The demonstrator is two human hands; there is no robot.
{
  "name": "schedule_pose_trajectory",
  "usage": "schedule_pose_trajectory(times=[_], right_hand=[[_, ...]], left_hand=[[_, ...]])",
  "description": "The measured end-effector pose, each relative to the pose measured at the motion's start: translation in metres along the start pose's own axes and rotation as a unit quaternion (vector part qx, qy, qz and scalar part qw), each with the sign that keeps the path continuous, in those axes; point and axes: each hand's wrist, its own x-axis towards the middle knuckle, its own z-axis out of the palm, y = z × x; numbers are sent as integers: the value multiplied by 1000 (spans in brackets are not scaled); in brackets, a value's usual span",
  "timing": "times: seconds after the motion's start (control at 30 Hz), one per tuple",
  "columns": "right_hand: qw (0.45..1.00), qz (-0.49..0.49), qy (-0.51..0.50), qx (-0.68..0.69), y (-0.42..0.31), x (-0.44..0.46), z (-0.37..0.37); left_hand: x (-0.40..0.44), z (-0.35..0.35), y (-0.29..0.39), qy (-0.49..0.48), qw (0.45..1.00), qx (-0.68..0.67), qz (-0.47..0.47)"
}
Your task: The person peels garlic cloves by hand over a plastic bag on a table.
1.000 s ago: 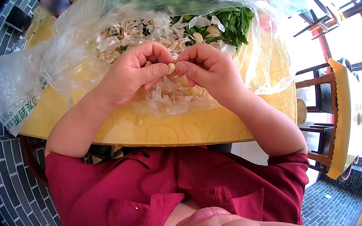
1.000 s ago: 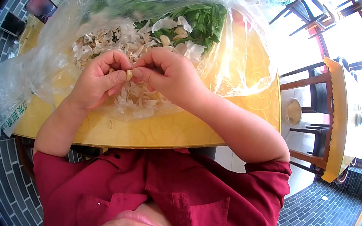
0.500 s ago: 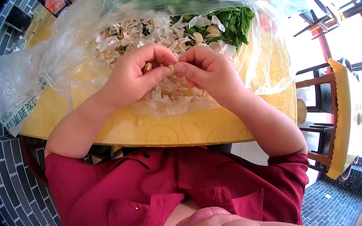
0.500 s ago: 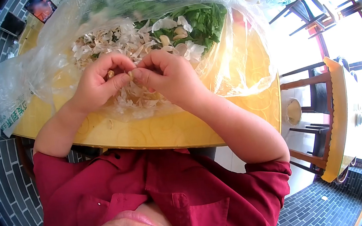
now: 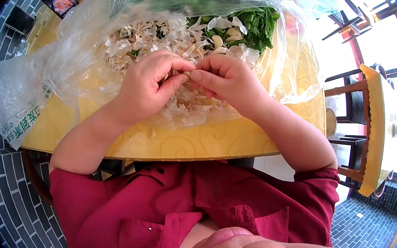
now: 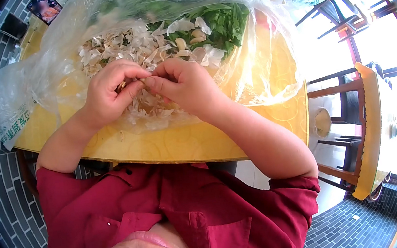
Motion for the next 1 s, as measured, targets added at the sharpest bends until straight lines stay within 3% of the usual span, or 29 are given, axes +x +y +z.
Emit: schedule_pose_trajectory(times=[0.47, 1.0], right_hand=[[996, 38, -51, 63, -6, -2, -4], [993, 38, -41, 106, -8, -3, -2]], left_hand=[[1, -1, 2, 10, 1000, -15, 3], [1, -2, 3, 2, 1000, -16, 22]])
